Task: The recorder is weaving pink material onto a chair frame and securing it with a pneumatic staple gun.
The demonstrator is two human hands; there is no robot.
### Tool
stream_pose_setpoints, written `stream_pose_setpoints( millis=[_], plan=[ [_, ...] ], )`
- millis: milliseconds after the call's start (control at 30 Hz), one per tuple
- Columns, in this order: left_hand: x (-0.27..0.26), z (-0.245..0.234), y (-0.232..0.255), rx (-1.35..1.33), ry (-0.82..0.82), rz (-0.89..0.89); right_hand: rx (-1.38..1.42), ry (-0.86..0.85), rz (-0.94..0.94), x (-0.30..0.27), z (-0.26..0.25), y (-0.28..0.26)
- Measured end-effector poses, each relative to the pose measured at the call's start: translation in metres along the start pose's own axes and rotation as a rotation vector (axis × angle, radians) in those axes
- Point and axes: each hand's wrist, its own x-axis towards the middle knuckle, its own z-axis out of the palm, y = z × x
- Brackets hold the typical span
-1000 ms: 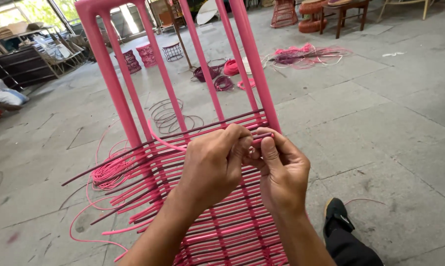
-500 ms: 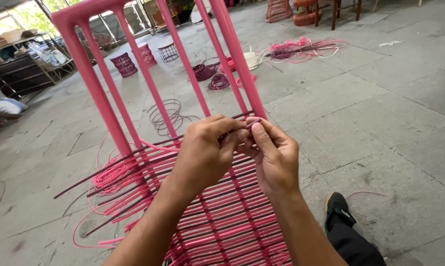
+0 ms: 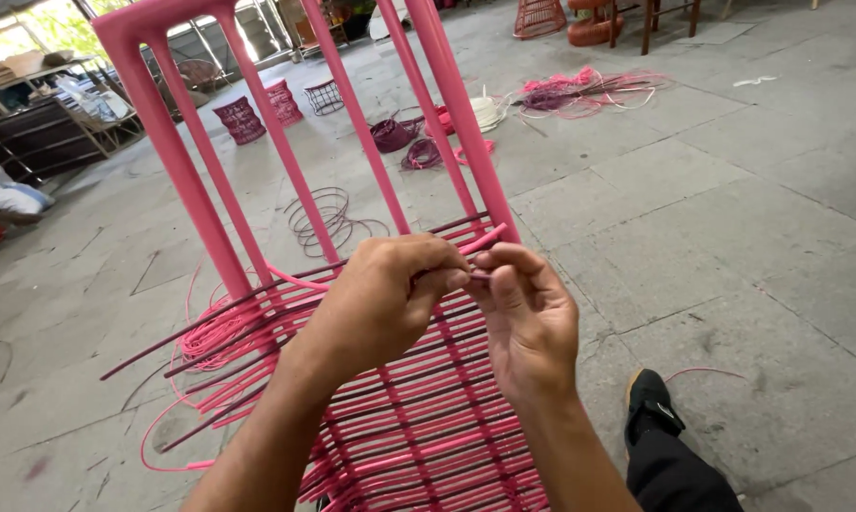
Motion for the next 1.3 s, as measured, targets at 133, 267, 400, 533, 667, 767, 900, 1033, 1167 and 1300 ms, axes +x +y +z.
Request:
stream_pose_setpoints(
  millis=[133, 267, 400, 533, 667, 767, 900, 1033, 1167, 1300],
  plan=[
    [-0.004, 0.001, -0.005, 0.005, 0.026, 0.114, 0.055, -0.057, -0.012, -0.006, 0.007, -0.001],
    [-0.005, -0.003, 0.003, -0.028, 0.031, 0.08, 0.042, -0.047, -0.001, -0.008, 0.012, -0.003],
    [-0.006, -0.009, 0.004, -0.035, 0.017, 0.195, 0.042, 0.063, 0.012, 0.0, 0.0, -0.013],
    [-0.008, -0.019, -0.007, -0.061, 0.116, 0.276, 0.04, 0.189, 0.057, 0.015, -0.012, -0.039],
    [-0.007, -0.028, -0.002, -0.13, 0.196, -0.043, -0.16, 0.153, 0.035, 0.015, 0.0, -0.053],
    [-0.007, -0.022, 0.003, -0.111, 0.189, -0.013, -0.308, 0.126, 0.003, 0.011, 0.014, -0.045],
    [-0.007, -0.012, 0.013, -0.04, 0.192, 0.056, -0.291, 0.102, -0.07, 0.011, 0.017, -0.03],
    [-0.009, -0.01, 0.016, -0.027, 0.174, 0.06, -0.222, 0.101, -0.098, 0.012, 0.016, -0.025],
    [-0.011, -0.01, 0.016, -0.062, 0.115, 0.021, -0.195, 0.101, -0.09, 0.012, 0.015, -0.025],
    [-0.013, -0.011, 0.016, -0.103, 0.058, -0.038, -0.221, 0.094, -0.069, 0.008, 0.012, -0.026]
  ],
)
